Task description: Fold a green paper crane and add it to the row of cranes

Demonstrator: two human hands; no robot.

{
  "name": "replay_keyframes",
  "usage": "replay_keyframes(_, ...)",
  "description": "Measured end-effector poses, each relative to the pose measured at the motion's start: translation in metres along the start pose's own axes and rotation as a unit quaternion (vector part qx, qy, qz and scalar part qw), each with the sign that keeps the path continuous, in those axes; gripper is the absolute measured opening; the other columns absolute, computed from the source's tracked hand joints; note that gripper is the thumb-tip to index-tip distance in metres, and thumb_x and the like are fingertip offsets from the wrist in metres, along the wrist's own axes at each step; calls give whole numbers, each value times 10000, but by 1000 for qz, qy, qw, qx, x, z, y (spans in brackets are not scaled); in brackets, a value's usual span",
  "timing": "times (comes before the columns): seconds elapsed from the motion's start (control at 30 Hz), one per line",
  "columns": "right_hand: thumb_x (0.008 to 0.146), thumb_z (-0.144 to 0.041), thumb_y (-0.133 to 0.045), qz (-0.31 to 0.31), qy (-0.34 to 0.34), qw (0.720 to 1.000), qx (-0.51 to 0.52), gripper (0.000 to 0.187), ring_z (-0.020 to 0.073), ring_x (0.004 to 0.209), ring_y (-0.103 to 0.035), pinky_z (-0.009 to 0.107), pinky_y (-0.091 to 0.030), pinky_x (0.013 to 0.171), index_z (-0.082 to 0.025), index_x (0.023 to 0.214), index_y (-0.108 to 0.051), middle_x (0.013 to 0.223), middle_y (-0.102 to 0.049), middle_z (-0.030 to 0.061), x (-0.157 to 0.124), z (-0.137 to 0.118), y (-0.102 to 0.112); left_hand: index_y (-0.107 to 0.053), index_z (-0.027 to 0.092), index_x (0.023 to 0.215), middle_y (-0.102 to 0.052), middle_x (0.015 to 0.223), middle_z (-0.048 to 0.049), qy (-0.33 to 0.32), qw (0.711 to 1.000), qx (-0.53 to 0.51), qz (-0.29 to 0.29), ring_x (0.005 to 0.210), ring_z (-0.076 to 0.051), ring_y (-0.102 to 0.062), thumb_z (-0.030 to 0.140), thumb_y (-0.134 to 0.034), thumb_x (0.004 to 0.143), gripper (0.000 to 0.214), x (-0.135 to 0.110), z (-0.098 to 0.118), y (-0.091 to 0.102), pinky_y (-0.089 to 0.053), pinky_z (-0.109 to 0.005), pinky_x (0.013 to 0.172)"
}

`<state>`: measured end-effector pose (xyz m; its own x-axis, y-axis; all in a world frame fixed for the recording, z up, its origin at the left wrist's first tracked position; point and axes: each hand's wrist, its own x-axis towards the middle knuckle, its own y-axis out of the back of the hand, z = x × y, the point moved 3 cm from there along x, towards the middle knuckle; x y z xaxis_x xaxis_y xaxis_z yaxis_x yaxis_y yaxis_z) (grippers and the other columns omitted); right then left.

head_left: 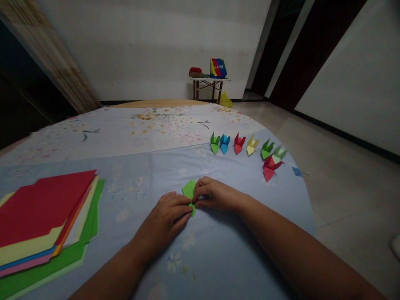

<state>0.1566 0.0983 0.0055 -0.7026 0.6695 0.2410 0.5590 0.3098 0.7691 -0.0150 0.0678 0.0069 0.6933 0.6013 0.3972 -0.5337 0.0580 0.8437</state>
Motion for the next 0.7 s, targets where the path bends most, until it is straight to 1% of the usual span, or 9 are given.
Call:
replay_keyframes(0.1, 748, -191, -660, -1, -4, 1000, -3, 123, 143, 845, -530, 261, -427, 787, -162, 867, -674, 887, -570, 57, 0, -1, 0, -672, 251, 927, -697, 1005, -33, -3, 1000, 0, 0, 950, -198, -618, 208, -541, 825, 171, 0, 0, -1, -416, -454, 928)
replay_keyframes(0.23, 752, -182, -650, -11, -4, 1000, -5, 106, 142, 843, -533, 271, -426, 798, -164, 855, -673, 895, -577, 58, 0, -3, 1, -648, 271, 1005, -694, 1010, -25, 3, 1000, 1, -11, 945, -191, -619, 219, -535, 836, 210, 0, 1, -1, -403, -460, 939)
replay_keyframes(0.33, 746, -163, -639, -14, -5, 1000, -1, 89, 146, 846, -538, 274, -425, 809, -164, 827, -677, 885, -584, 56, 1, -4, 2, -660, 277, 1001, -681, 1025, -35, -7, 1000, 14, -14, 979, -206, -601, 225, -534, 831, 218, -1, 4, 1, -388, -471, 953)
replay_keyframes(0.5, 754, -110, -578, -9, -30, 999, 7, 119, 136, 825, -547, 250, -425, 792, -154, 823, -664, 837, -592, 39, 2, -6, 4, -651, 302, 1030, -645, 1069, -47, -5, 997, 43, -63, 1036, -214, -561, 202, -505, 834, 264, -4, 6, 1, -318, -524, 996)
replay_keyframes(0.7, 752, -155, -612, 9, -47, 999, 4, 80, 140, 804, -535, 251, -418, 762, -137, 815, -658, 804, -590, 39, 4, -6, 2, -633, 298, 1065, -594, 1145, -65, 4, 993, 62, -96, 1087, -229, -508, 203, -494, 835, 286, -5, 9, 1, -260, -559, 1011)
